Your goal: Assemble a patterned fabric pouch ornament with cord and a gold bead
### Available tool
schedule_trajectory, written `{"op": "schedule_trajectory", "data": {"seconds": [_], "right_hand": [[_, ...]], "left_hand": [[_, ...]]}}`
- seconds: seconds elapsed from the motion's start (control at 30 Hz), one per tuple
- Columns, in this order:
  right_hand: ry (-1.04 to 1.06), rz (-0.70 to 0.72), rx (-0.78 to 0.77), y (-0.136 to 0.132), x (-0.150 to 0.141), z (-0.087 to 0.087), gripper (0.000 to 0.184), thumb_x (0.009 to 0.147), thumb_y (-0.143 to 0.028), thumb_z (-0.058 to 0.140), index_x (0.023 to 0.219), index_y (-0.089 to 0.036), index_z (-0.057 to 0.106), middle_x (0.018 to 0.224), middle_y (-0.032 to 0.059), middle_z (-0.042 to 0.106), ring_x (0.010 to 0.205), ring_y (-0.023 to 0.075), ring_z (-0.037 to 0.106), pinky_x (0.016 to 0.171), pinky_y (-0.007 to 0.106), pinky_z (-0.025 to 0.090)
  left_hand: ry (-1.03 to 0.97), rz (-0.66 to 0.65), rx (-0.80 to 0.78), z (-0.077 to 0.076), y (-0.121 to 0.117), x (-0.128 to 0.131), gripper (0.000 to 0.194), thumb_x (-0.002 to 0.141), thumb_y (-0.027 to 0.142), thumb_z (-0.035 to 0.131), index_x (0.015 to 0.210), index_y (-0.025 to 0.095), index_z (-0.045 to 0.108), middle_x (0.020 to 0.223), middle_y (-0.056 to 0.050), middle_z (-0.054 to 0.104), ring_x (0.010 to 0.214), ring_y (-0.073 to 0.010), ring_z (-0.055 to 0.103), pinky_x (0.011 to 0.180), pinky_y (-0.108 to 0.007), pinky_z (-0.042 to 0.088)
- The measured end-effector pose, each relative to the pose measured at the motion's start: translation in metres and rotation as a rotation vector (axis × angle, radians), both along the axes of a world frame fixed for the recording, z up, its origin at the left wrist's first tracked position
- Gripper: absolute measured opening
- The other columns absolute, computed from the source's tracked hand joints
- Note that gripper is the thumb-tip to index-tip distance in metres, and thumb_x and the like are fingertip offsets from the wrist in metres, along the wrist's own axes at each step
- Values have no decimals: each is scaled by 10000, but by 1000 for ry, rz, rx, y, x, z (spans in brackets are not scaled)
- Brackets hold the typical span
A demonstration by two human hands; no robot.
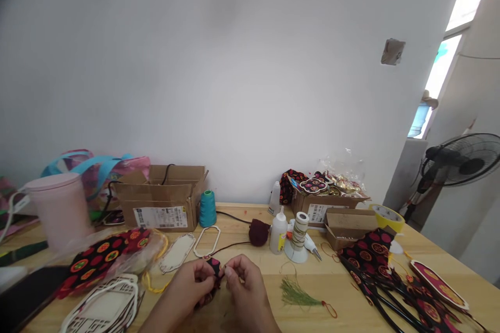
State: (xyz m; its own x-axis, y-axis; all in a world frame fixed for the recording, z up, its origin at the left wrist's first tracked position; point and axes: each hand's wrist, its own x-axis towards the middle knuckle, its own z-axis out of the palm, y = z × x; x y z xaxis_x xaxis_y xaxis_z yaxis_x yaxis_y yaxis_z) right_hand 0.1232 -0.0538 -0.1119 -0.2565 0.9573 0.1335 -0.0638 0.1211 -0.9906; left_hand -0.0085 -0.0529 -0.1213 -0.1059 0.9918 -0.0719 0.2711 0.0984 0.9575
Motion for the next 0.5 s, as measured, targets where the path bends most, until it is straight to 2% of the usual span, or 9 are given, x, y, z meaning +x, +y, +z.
{"op": "schedule_trajectory", "data": {"seconds": [0.07,0.13,0.23,0.37,0.5], "right_hand": [[11,6,-17,0,-1,-2,279,672,-442,529,663,-164,504,542,-45,443,423,68,309,391,185,239],[13,5,-10,1,-2,-4,250,689,-416,516,661,-169,485,553,-46,445,425,69,310,400,188,247],[-39,-21,53,1,-2,-6,189,722,-346,480,654,-170,469,574,-35,453,481,88,365,456,199,295],[-219,-82,212,-1,0,-9,124,756,-247,425,673,-172,479,607,-19,479,584,121,433,549,217,336],[-441,-95,297,-3,1,-11,108,761,-199,414,686,-188,491,623,-14,518,588,128,455,539,213,322]], "left_hand": [[22,-25,20,2,0,-1,67,542,229,519,571,168,517,417,64,493,330,-86,413,351,-196,290],[59,-62,54,6,0,-2,107,552,207,495,616,158,566,457,57,511,367,-88,431,372,-194,297],[132,-120,72,9,-1,-6,139,569,202,480,554,159,611,433,54,495,397,-86,430,385,-186,274],[168,-132,-28,7,1,-6,192,587,270,473,444,163,544,332,53,447,309,-89,379,324,-193,234],[165,-70,-109,3,4,-3,113,584,275,464,518,186,483,344,61,471,295,-100,409,305,-190,242]]}}
